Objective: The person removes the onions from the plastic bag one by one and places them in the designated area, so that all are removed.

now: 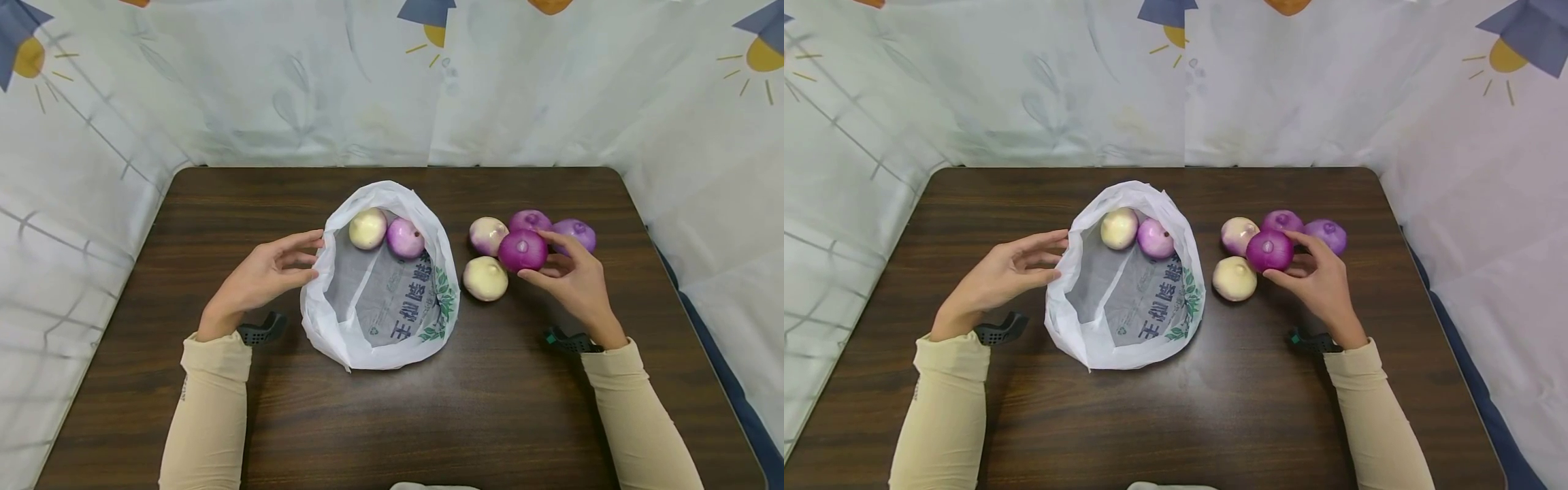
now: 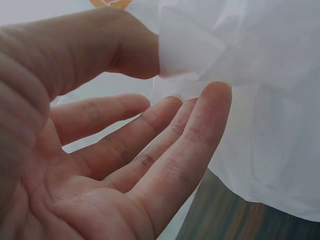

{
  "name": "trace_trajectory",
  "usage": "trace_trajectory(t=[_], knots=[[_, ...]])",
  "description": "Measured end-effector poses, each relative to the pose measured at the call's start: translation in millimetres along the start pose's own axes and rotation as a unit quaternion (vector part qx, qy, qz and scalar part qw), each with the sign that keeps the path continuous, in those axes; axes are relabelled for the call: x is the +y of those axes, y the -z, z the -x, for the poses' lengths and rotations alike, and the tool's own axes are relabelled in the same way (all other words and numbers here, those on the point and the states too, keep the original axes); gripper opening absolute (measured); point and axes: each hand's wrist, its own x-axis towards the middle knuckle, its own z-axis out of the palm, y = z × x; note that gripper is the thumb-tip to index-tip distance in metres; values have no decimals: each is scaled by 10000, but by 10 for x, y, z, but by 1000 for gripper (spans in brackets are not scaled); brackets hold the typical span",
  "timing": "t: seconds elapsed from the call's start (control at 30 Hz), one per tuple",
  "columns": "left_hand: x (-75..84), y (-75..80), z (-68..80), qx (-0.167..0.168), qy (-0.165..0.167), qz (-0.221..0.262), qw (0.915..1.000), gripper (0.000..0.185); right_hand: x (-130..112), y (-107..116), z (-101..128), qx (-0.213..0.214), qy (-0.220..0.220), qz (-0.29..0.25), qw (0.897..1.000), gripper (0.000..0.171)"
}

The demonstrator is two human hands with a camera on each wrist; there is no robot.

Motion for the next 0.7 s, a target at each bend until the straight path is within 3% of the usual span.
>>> trace_trajectory(t=[0.7], knots=[[-4, 2, 8, 52, -43, 0, 10000, 63, 175, 115, 143, 31, -4, 557, 9984, 72]])
